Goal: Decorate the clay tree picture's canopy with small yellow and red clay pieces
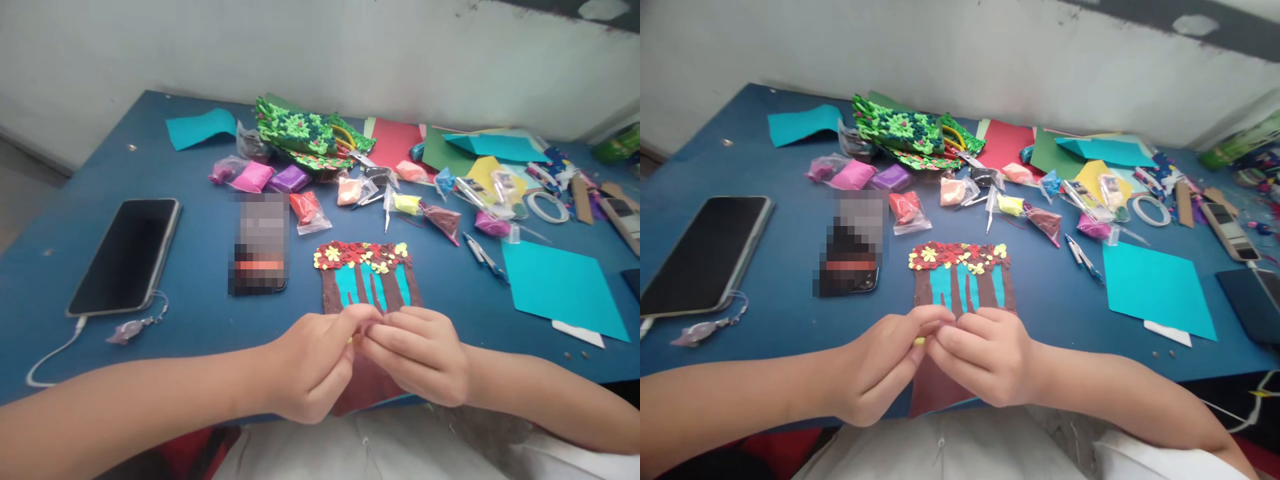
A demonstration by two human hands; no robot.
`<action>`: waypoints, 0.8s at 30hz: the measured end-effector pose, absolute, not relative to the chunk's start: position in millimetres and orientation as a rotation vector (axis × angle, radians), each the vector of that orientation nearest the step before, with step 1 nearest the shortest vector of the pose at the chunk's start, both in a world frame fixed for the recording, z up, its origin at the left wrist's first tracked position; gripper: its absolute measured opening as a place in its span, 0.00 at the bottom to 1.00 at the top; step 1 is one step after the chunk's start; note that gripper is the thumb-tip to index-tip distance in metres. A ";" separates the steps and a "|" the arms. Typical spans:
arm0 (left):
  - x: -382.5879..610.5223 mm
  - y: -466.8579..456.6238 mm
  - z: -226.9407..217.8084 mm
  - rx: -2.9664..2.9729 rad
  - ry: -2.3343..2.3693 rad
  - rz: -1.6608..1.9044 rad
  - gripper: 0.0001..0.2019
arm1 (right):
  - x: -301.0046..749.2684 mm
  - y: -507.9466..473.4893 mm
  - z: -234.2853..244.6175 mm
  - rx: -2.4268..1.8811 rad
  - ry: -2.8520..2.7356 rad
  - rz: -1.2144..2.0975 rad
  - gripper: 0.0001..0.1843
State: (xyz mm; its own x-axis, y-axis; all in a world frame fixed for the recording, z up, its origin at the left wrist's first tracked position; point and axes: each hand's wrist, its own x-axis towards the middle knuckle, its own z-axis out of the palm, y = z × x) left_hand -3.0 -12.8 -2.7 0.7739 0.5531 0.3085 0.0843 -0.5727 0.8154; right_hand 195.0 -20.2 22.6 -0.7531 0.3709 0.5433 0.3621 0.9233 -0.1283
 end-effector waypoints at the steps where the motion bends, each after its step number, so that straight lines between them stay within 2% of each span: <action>1: -3.0 -11.8 -3.0 2.109 0.466 0.719 0.19 | 196.1 -20.3 21.8 -0.532 -2.476 0.003 0.10; 5: -3.3 -4.3 -3.6 2.102 0.528 0.854 0.15 | 202.2 -19.1 21.5 -0.581 -2.355 -0.050 0.07; 10: -2.7 4.6 -4.6 2.161 0.602 0.826 0.11 | 209.5 -11.0 27.8 -0.752 -2.438 -0.070 0.05; 14: -1.8 5.4 -9.8 2.266 0.625 0.828 0.10 | 216.0 -5.0 26.7 -0.802 -2.488 -0.257 0.03; 18: -1.2 5.5 -16.0 2.330 0.612 0.864 0.10 | 223.0 -3.3 23.9 -0.717 -2.491 -0.278 0.09; 21: -0.2 6.5 -16.0 2.350 0.617 0.903 0.09 | 224.3 -2.9 23.7 -0.696 -2.502 -0.225 0.08; 24: 1.4 7.8 -11.8 2.305 0.590 0.909 0.13 | 222.2 -1.8 23.3 -0.703 -2.483 -0.230 0.08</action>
